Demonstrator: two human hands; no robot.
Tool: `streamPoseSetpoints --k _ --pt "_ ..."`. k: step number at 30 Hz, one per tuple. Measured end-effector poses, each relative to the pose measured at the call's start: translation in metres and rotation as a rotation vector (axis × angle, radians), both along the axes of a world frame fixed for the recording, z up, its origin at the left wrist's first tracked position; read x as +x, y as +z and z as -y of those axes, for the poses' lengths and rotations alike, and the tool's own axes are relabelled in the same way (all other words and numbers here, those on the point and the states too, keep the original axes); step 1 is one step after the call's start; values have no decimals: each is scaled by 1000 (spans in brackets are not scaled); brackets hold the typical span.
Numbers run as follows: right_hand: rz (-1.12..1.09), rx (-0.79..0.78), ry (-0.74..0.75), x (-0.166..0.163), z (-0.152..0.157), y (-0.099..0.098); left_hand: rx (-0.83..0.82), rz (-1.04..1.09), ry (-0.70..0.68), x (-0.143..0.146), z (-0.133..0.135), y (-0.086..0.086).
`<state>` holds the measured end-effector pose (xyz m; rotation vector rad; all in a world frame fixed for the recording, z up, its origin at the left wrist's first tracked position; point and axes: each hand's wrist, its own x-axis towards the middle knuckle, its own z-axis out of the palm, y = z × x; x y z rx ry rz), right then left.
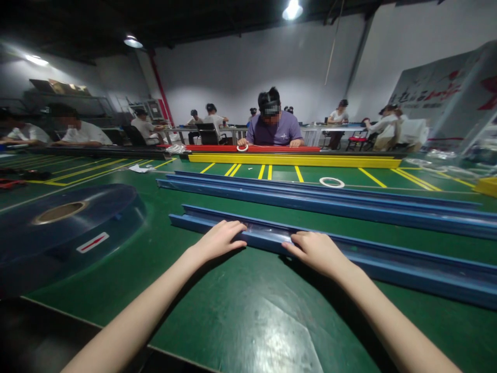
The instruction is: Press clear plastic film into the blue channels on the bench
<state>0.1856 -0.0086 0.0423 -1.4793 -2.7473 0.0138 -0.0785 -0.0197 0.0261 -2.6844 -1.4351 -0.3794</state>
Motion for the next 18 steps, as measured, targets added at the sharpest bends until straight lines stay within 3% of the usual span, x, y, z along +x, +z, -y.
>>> streamPoseSetpoints --k 5,11,18 --pt "-86 -17 102 -16 -6 6 30 106 -8 -16 -3 5" --pt "-173 -40 160 -36 -7 8 69 -16 -83 -28 -13 15" --pt "-164 43 159 -38 -5 -2 134 -24 -176 -31 -20 12"
